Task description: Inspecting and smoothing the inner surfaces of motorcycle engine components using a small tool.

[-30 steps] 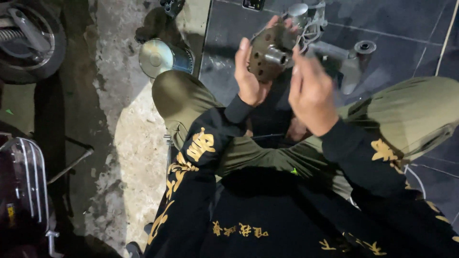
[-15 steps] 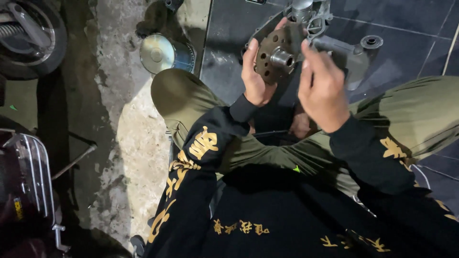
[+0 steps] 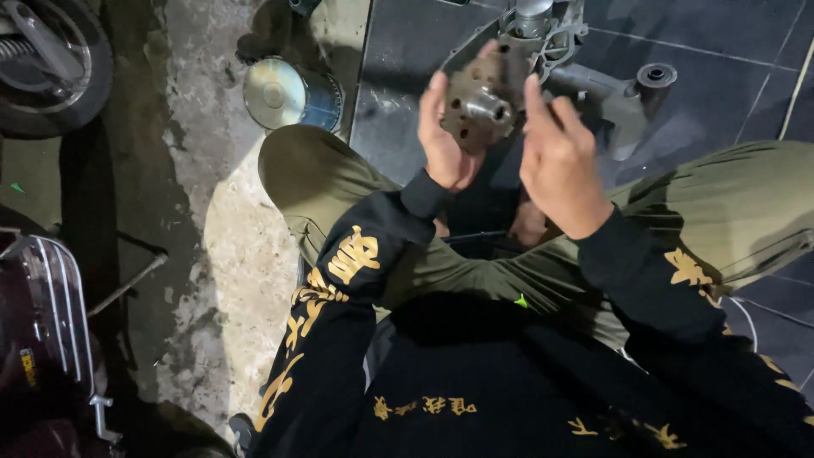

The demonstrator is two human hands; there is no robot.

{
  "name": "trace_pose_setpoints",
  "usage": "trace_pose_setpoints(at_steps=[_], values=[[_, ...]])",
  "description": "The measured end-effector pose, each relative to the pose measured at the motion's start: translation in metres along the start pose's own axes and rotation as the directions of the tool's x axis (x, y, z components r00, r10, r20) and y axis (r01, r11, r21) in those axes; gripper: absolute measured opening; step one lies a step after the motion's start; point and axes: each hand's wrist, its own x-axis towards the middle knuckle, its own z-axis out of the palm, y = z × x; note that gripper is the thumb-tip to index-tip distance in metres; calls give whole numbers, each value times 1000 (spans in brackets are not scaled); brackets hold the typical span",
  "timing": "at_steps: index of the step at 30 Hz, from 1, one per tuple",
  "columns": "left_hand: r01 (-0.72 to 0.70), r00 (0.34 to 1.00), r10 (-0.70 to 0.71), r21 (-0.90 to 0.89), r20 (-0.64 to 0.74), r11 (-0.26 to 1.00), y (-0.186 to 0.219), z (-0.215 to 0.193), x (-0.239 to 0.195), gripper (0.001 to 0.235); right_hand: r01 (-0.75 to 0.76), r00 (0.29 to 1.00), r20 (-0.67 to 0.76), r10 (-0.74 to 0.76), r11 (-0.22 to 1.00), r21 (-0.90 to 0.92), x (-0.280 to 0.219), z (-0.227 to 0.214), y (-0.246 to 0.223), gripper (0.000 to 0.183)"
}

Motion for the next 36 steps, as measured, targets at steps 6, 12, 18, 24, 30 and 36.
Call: trace_pose_setpoints(at_steps=[6,12,18,24,30,36], values=[[185,946,-210,-119,-249,976,24,23,9,86,-174,957,258,132,974,148,-3,0,-19,57],[109,992,-106,-43,66,993,4,-10,1,77,-172,968,211,139,974,146,0,-4,-24,54],[22,999,-19,73,-35,997,-2,0,-10,59,-201,965,196,175,971,125,4,-6,-14,54],[76,996,-79,-84,-32,994,7,-19,4,79,-160,941,311,131,985,71,-3,3,-15,53],[78,996,-80,-92,-26,993,4,-23,8,80,-195,927,349,138,971,136,-5,2,-23,61],[162,983,-141,-191,120,968,4,-10,2,68,-180,970,192,150,972,149,5,-1,-14,56]])
